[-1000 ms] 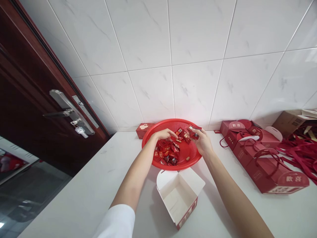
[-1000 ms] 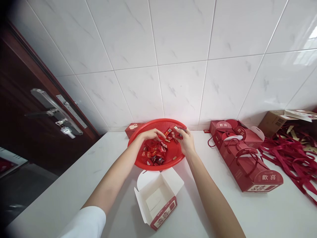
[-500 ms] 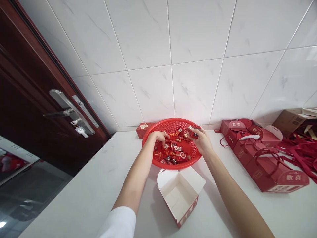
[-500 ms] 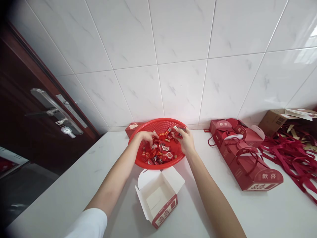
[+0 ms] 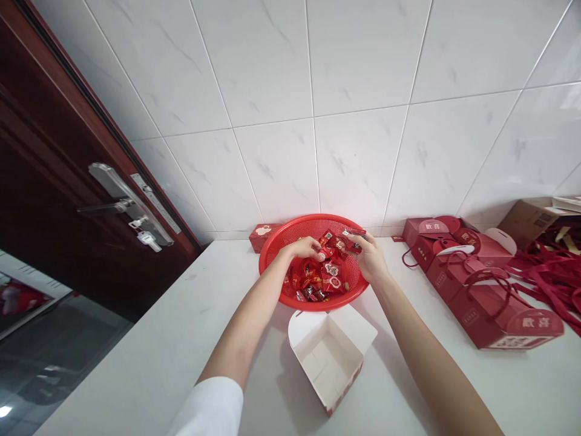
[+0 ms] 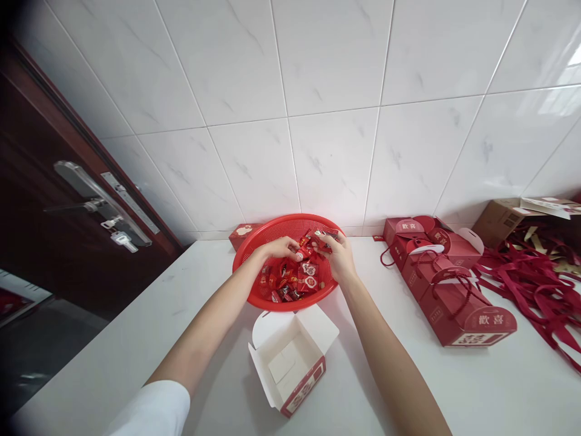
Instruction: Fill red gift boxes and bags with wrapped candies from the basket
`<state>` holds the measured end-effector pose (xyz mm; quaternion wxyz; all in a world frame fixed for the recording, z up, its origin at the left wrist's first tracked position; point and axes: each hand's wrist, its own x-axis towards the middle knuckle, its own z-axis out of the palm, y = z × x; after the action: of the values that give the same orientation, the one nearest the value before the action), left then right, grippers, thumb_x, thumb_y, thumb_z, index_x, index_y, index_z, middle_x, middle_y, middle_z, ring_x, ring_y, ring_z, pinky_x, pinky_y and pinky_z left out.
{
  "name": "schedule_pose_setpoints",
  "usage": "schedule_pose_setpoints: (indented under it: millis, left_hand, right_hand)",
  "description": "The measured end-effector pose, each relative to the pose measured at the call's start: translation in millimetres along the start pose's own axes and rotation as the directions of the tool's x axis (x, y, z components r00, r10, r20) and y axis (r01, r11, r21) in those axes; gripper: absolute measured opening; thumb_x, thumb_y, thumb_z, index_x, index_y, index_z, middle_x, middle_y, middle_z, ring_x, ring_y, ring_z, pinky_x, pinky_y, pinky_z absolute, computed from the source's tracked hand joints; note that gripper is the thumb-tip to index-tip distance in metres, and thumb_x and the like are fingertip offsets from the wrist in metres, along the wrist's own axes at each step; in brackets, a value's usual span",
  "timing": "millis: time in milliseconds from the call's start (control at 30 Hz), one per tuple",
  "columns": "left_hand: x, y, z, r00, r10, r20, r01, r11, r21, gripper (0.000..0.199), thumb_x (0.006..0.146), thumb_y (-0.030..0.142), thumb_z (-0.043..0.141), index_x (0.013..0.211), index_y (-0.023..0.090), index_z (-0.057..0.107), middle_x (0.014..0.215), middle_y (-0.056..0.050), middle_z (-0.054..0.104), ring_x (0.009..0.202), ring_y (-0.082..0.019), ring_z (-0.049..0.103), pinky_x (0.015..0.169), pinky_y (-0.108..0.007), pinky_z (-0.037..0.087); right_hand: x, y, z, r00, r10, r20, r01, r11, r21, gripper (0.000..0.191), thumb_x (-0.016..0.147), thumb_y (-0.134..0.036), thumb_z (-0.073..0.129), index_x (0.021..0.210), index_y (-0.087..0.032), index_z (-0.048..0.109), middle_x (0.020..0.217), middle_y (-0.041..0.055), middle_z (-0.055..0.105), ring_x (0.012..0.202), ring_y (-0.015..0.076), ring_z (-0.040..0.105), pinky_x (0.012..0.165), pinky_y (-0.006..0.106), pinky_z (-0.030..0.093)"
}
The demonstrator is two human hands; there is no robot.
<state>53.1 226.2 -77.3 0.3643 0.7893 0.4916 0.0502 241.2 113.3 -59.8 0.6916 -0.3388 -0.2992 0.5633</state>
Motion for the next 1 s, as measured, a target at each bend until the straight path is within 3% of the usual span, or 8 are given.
schedule_pose_setpoints:
  millis: [133,333,567,800,900,1000]
  left_hand:
    - [-0.2,2.2,-1.2,0.997,0.070,-0.036,-0.073,0.994,-0.088,0.014,0.066,0.028,0.075,0.075,0.016,0.075,0.079,-0.001,0.074,0.082,-0.020,0.066,0.075,-0.027,0.049]
    - [0.2,1.8,-2.1,0.990,0.074,-0.123,-0.093,0.984,-0.150,0.009,0.067,0.022,0.070,0.062,0.016,0.067,0.062,0.001,0.065,0.068,-0.016,0.061,0.066,-0.026,0.048]
    - [2.5,5.4,0.4,0.985,0.083,-0.152,-0.116,0.967,-0.227,0.009,0.072,0.010,0.060,0.078,0.015,0.066,0.065,0.001,0.065,0.061,-0.012,0.060,0.059,-0.022,0.049]
    - [-0.1,5.1,-0.7,0.993,0.097,-0.069,-0.110,0.971,-0.212,0.032,0.070,0.008,0.062,0.099,0.015,0.072,0.077,-0.002,0.069,0.066,-0.013,0.063,0.055,-0.020,0.047]
    - [-0.4,6.7,0.5,0.996,0.084,0.014,-0.080,0.981,-0.178,0.040,0.064,0.005,0.062,0.100,0.017,0.075,0.078,0.000,0.070,0.068,-0.014,0.064,0.056,-0.020,0.047]
    - [-1.2,9.5,3.9,0.994,0.060,0.089,-0.048,0.990,-0.129,0.035,0.060,0.007,0.068,0.091,0.019,0.078,0.074,0.002,0.070,0.066,-0.014,0.062,0.055,-0.020,0.044]
  right_hand:
    - [-0.1,-0.7,0.7,1.000,-0.004,-0.005,0.004,1.000,0.001,0.019,0.053,-0.026,0.082,0.068,-0.023,0.071,0.077,-0.0001,0.077,0.063,0.0146,0.065,0.063,0.029,0.055]
    - [1.4,1.4,-1.3,1.000,-0.008,0.008,0.008,1.000,0.000,0.019,0.054,-0.026,0.081,0.069,-0.022,0.071,0.077,0.0006,0.076,0.065,0.0160,0.066,0.063,0.029,0.054]
    - [0.6,0.9,-0.8,1.000,-0.005,0.001,0.005,1.000,0.004,0.021,0.054,-0.026,0.082,0.070,-0.022,0.070,0.074,-0.0011,0.074,0.064,0.0152,0.066,0.063,0.029,0.054]
    - [2.6,2.6,-2.1,1.000,-0.006,0.016,0.006,1.000,-0.010,0.023,0.053,-0.028,0.084,0.070,-0.022,0.070,0.073,-0.0008,0.074,0.066,0.0167,0.067,0.064,0.030,0.055]
    - [3.1,2.9,-2.9,1.000,-0.003,0.025,0.003,1.000,-0.011,0.024,0.052,-0.028,0.085,0.072,-0.021,0.072,0.074,0.0002,0.075,0.066,0.0164,0.067,0.063,0.029,0.055]
    - [3.5,3.3,-3.4,1.000,0.000,0.024,0.000,1.000,-0.010,0.025,0.051,-0.027,0.086,0.071,-0.021,0.073,0.074,0.0006,0.075,0.067,0.0162,0.068,0.063,0.028,0.055]
